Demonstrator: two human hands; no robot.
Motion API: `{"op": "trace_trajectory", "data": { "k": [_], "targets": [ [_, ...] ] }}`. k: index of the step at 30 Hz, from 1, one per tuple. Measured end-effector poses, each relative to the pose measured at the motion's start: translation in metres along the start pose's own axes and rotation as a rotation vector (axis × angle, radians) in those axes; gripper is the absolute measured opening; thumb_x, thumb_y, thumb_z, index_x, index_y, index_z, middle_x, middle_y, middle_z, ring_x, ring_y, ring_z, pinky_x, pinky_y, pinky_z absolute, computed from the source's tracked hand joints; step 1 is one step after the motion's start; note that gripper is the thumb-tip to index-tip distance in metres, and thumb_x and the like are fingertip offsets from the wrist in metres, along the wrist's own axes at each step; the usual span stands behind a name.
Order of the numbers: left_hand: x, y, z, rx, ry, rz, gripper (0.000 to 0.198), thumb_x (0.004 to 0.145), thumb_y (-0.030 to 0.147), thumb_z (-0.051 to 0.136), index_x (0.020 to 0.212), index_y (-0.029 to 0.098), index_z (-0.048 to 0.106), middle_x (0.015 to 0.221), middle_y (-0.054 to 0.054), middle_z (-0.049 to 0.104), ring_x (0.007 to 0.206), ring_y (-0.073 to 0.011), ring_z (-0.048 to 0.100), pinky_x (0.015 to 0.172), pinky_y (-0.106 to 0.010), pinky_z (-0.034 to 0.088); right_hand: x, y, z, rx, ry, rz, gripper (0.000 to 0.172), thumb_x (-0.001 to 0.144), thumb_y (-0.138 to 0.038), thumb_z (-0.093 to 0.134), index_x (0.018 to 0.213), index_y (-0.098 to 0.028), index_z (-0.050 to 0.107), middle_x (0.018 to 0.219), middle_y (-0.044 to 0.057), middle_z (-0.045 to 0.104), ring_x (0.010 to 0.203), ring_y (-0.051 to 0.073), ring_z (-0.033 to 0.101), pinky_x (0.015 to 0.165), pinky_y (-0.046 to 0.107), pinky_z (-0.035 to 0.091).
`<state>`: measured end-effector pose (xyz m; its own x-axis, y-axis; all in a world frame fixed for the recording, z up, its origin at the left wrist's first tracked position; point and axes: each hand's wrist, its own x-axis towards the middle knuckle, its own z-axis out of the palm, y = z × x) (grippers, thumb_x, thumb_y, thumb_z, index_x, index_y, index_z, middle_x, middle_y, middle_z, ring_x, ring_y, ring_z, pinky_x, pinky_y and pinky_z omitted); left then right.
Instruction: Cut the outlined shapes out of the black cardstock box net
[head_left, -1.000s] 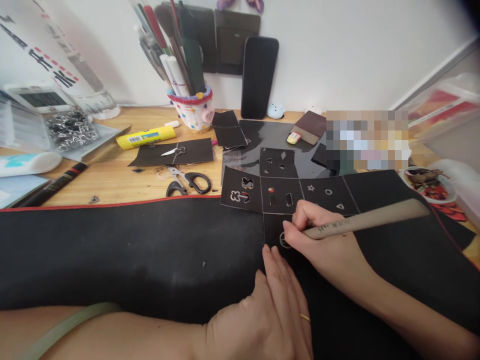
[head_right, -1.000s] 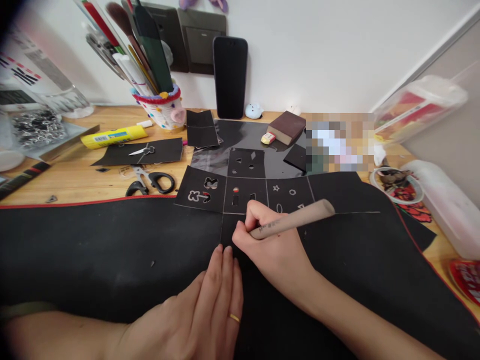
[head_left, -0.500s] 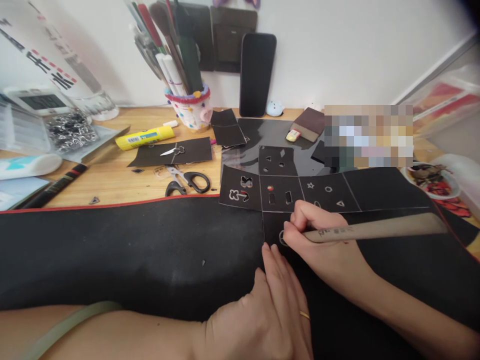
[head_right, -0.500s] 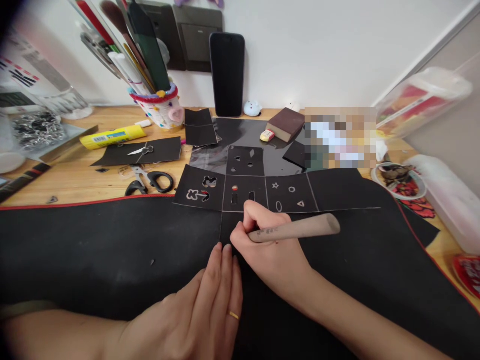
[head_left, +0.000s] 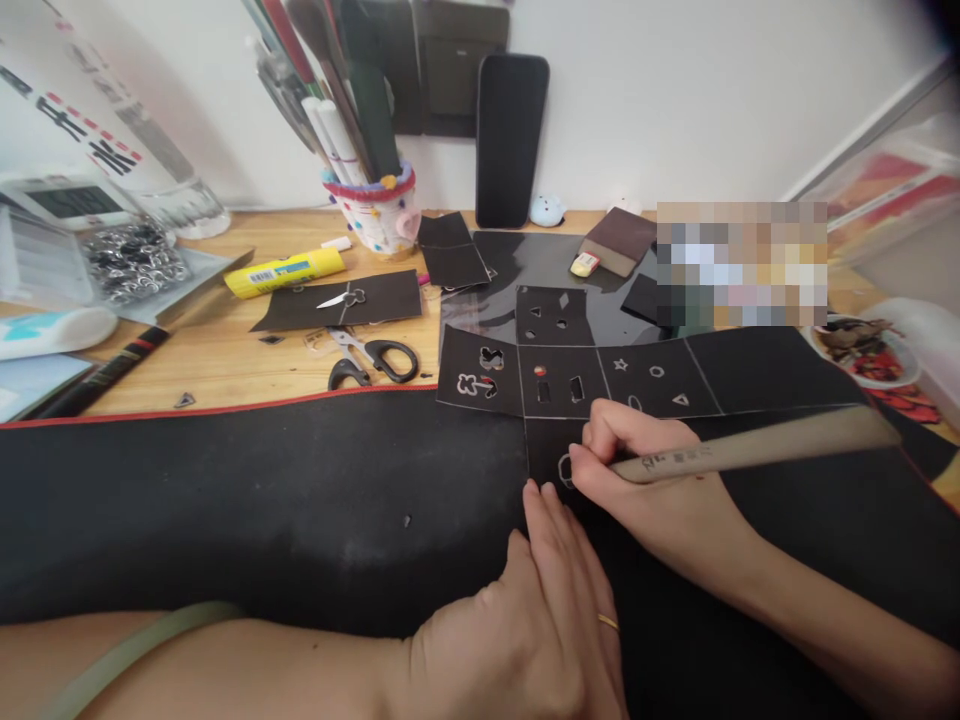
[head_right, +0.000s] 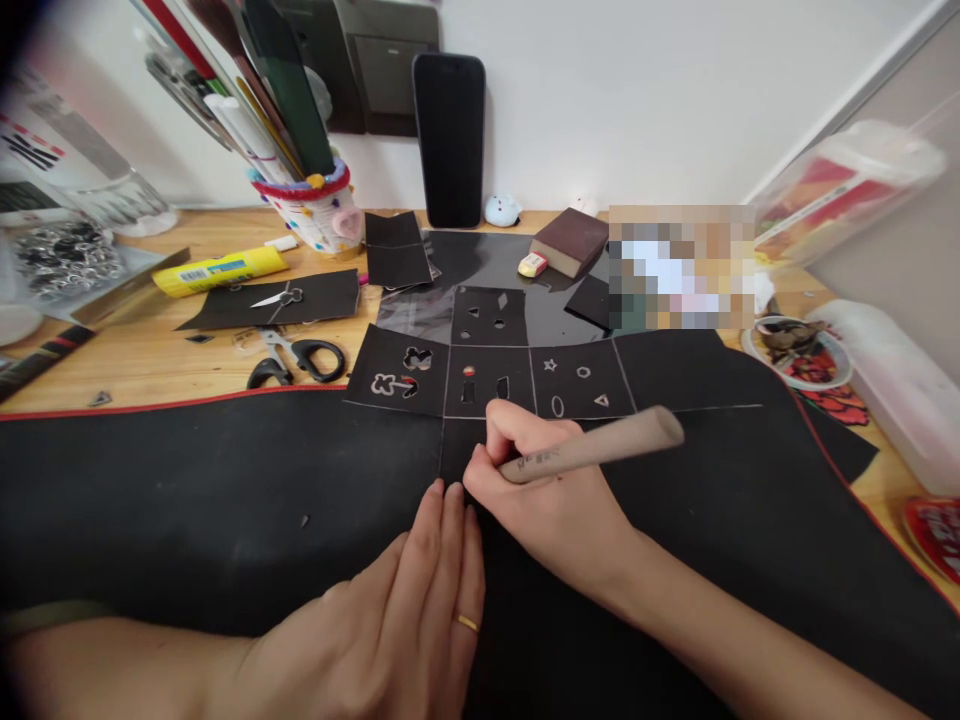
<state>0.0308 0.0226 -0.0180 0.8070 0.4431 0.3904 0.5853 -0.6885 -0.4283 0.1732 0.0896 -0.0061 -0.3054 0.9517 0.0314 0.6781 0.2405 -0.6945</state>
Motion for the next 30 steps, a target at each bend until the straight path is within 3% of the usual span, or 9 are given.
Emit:
{"op": "trace_trajectory", "data": {
  "k": [4,8,15,19,25,30],
  "targets": [
    [0.001,-0.009,-0.007,0.050,-0.054,0.120,0.037,0.077,0.009,0.031,0.099,-0.004,0.057,0.089,-0.017,0.065,0.080,-0.0227,0.063,0.057,-0.021,0.052,0.005,0.000,-0.007,0.126,0.023,0.060,0.029,0.074,-0.021,0.052,0.054,-0.020,0.031,0.048,-0.007,0.037,0.041,0.006,0.031,0.039,0.020,0.025],
    [0.002,-0.018,-0.013,0.074,-0.124,0.226,0.041,0.074,0.007,0.026,0.100,-0.003,0.056,0.091,-0.016,0.065,0.081,-0.0206,0.063,0.058,-0.020,0.051,0.008,-0.003,-0.013,0.184,-0.073,0.123,0.024,0.074,-0.020,0.053,0.059,-0.021,0.034,0.044,-0.009,0.036,0.038,0.005,0.028,0.035,0.019,0.021],
    [0.002,-0.008,-0.005,0.015,-0.005,0.044,0.034,0.078,0.013,0.035,0.095,-0.004,0.059,0.087,-0.018,0.065,0.080,-0.0248,0.063,0.055,-0.021,0.051,0.005,-0.001,-0.007,0.019,-0.024,0.030,0.026,0.069,-0.013,0.050,0.054,-0.019,0.029,0.051,-0.005,0.040,0.044,0.007,0.032,0.042,0.021,0.028],
    [0.002,-0.006,0.000,0.028,0.060,0.070,0.035,0.079,0.014,0.033,0.093,-0.006,0.059,0.085,-0.020,0.065,0.077,-0.0255,0.064,0.053,-0.021,0.051,0.005,-0.003,-0.003,0.022,-0.002,0.050,0.024,0.070,-0.013,0.049,0.055,-0.020,0.031,0.047,-0.007,0.032,0.042,0.007,0.029,0.040,0.021,0.024],
    [0.002,0.000,-0.002,-0.014,0.006,-0.013,0.034,0.080,0.014,0.036,0.097,-0.006,0.058,0.089,-0.020,0.064,0.082,-0.0285,0.062,0.055,-0.025,0.052,0.004,-0.009,0.004,0.013,0.078,0.070,0.027,0.068,-0.009,0.048,0.053,-0.020,0.027,0.047,-0.006,0.030,0.044,0.007,0.029,0.041,0.021,0.025],
    [0.003,-0.001,-0.003,-0.006,-0.007,0.027,0.037,0.080,0.015,0.033,0.096,-0.006,0.059,0.088,-0.019,0.065,0.081,-0.0282,0.062,0.054,-0.023,0.052,0.002,-0.009,0.005,0.027,0.066,0.051,0.029,0.067,-0.007,0.047,0.054,-0.020,0.025,0.048,-0.007,0.029,0.044,0.007,0.027,0.041,0.022,0.024]
  ]
}}
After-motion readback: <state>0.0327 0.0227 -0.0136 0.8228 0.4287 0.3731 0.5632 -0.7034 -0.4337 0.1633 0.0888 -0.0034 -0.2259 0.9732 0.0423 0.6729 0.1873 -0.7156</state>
